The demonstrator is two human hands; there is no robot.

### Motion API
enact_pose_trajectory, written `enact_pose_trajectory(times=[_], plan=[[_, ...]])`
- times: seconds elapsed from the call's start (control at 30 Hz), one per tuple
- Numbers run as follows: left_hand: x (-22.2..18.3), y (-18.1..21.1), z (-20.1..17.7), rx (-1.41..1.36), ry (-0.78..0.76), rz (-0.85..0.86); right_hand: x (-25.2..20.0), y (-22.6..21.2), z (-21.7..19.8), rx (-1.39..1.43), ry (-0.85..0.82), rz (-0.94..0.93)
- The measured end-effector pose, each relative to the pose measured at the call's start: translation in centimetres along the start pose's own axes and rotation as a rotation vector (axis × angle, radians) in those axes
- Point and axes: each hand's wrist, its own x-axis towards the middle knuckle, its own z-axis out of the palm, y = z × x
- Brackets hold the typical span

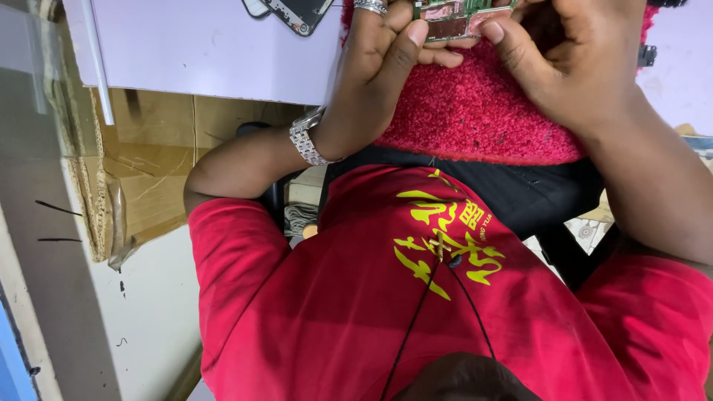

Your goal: Repairing a mobile phone motherboard by inspecting and attaching small electronic components

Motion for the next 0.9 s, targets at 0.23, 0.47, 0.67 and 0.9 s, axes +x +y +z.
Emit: enact_pose_trajectory(times=[0.23,0.47,0.67,0.9], plan=[[-0.8,-0.9,-0.4,0.105,0.043,-0.047,-0.3,0.5,0.0,0.057,0.092,-0.109],[-0.5,1.7,-0.2,0.223,0.0,0.082,-1.0,0.8,-0.1,-0.13,0.186,-0.255],[-0.9,0.7,-0.5,0.294,-0.017,0.295,0.1,0.0,-0.7,-0.448,0.07,-0.553],[-1.2,1.1,-0.3,0.262,-0.01,0.192,2.2,-3.0,-0.2,-0.586,0.226,-0.967]])
